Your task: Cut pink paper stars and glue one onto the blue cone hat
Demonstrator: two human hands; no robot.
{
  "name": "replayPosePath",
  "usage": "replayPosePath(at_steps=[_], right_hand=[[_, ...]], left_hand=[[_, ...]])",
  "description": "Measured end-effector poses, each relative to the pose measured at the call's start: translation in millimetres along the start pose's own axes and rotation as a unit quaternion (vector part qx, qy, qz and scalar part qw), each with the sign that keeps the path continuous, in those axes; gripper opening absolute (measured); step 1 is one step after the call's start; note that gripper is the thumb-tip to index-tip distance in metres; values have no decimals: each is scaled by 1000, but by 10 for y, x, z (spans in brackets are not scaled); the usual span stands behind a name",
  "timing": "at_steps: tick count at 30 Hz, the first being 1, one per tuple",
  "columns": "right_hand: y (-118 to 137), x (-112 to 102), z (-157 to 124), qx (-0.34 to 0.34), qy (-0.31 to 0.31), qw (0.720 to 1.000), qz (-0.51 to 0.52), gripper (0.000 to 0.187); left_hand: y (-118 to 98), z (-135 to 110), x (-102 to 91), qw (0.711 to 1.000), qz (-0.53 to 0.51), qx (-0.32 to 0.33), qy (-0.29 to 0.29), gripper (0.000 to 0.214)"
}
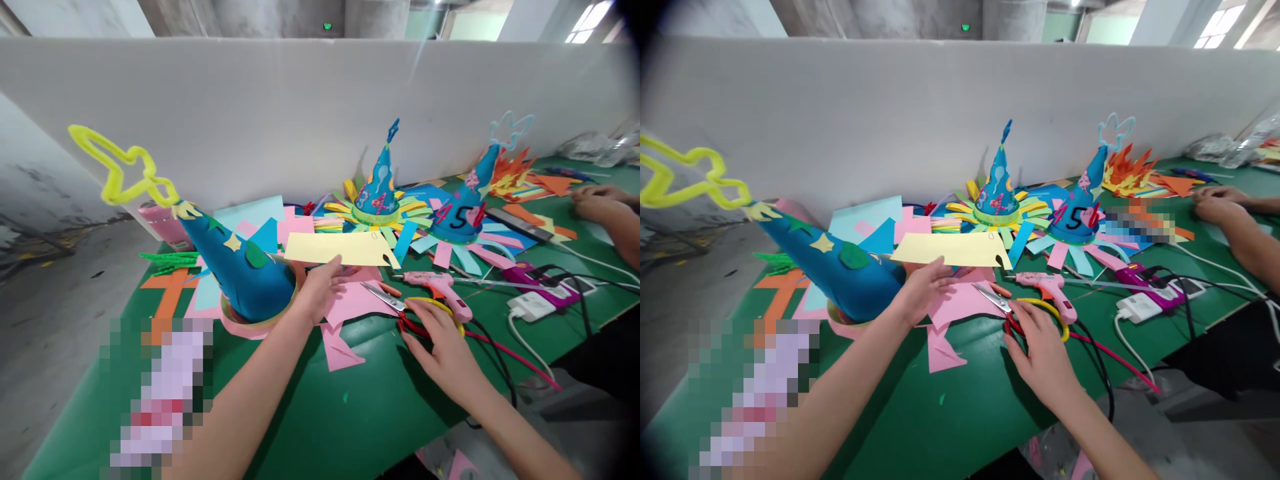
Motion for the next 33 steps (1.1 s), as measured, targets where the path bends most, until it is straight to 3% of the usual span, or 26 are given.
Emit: replayPosePath(at_steps=[3,6,8,11,12,14,20,26,28,30,33], right_hand=[[34,95,89,-17,28,999,-17,47],[54,164,125,-30,38,998,-37,48],[50,181,122,-31,33,998,-42,47],[34,183,106,-31,19,998,-47,44],[27,182,102,-30,14,998,-48,42],[14,184,98,-30,6,999,-45,41],[11,182,107,-30,-19,999,-9,41],[-6,151,129,-21,-35,999,14,42],[-4,125,128,-21,-38,999,15,41],[18,76,109,-16,-54,998,15,40],[188,61,80,-33,-51,998,35,35]], left_hand=[[-25,-386,-183,990,121,44,-54,31],[7,-667,-280,965,236,86,-82,37],[0,-750,-74,853,501,144,-36,41],[102,-765,174,691,692,210,-11,41],[103,-746,218,653,722,228,-24,37],[58,-690,275,604,753,256,-52,28],[-252,-587,238,586,755,273,-106,23],[-588,-943,115,563,738,318,-192,19],[-636,-1098,49,580,715,339,-191,21],[-673,-1258,-75,630,661,359,-193,25],[-716,-1536,-293,658,599,372,-265,24]])
Point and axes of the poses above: each hand's wrist, its own z-axis towards the middle knuckle, its own x-axis out of the palm, y = z × x, the point moved 9 cm from there along z, towards the middle knuckle, and after that the axes turned 10 degrees about y, right-handed, at the moved point
